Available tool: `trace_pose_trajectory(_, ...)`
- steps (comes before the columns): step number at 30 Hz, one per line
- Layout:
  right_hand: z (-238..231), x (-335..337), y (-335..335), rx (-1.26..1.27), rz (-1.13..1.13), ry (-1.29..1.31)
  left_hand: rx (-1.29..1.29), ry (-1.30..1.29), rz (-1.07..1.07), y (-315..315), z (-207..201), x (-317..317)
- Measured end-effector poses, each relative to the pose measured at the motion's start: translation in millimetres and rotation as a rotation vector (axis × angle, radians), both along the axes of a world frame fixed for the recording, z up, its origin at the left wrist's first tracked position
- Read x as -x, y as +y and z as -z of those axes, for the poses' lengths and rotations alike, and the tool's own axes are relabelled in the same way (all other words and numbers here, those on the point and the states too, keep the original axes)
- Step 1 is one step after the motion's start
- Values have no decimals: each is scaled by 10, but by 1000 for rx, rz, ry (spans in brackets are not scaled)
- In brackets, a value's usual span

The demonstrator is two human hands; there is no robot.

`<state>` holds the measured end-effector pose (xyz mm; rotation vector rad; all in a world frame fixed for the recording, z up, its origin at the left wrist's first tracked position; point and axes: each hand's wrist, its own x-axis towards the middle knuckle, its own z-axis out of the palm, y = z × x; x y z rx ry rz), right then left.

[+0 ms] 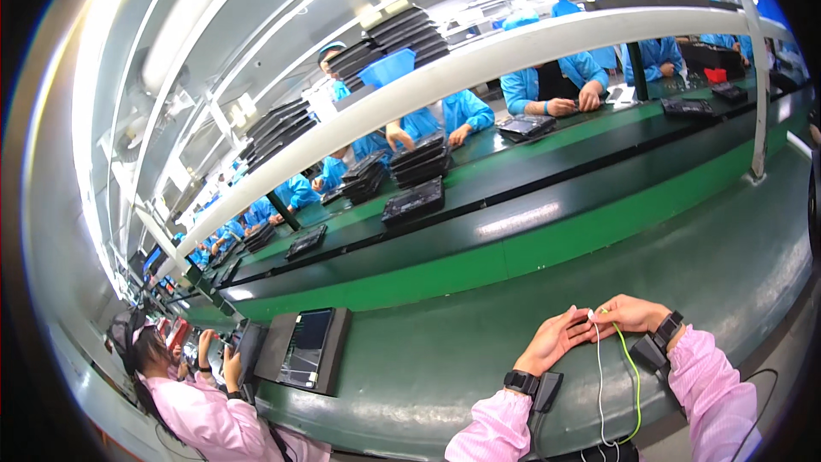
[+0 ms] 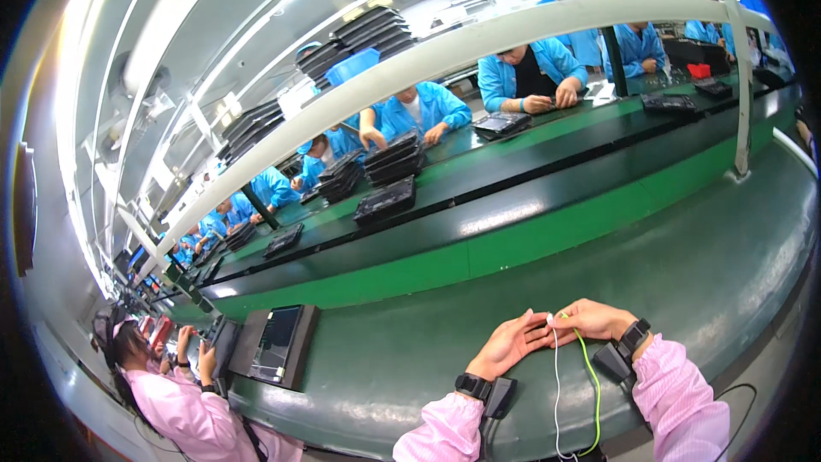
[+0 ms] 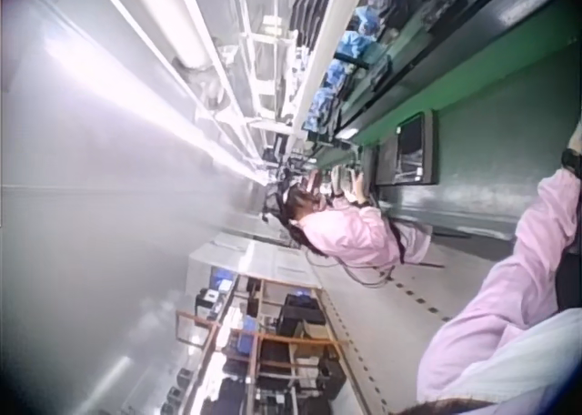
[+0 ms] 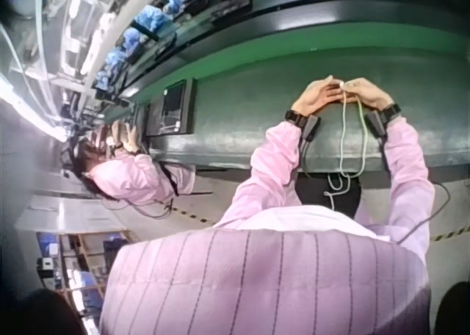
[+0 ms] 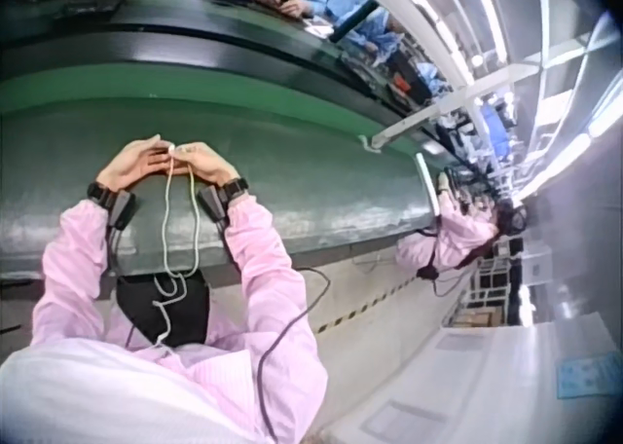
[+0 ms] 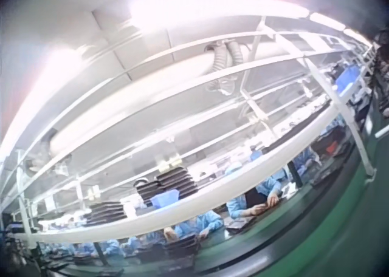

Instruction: Connecting and testing multiple tablet devices on a factory assembly line.

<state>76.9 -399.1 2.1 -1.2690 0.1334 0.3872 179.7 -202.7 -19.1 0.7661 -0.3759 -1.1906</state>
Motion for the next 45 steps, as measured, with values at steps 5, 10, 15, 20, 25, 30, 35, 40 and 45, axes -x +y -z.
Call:
trace_pose_trajectory(5,-16,0,24,-36,55,30,18,-5,29,3,21,-1)
trace_pose_trajectory(10,13,-2,25,-17,43,-6,-6,-8,-7,10,-7,10)
trace_pose_trajectory(15,-15,5,5,-38,23,0,-31,-44,2,10,-94,42)
trace_pose_trajectory(20,5,2,30,-16,42,22,-50,-47,-11,11,-118,55)
trace_pose_trajectory(25,0,-6,20,-11,44,27,-51,-43,-4,5,-108,33)
trace_pose_trajectory(30,-20,2,31,-11,40,11,-86,-53,-20,4,-122,43)
trace_pose_trajectory(35,-9,8,39,-11,29,26,-72,-62,-13,10,-126,51)
trace_pose_trajectory(40,-28,0,37,-33,38,6,-88,-49,-8,11,-115,33)
trace_pose_trajectory(45,-42,8,35,-14,41,17,-71,-50,-17,4,-89,30)
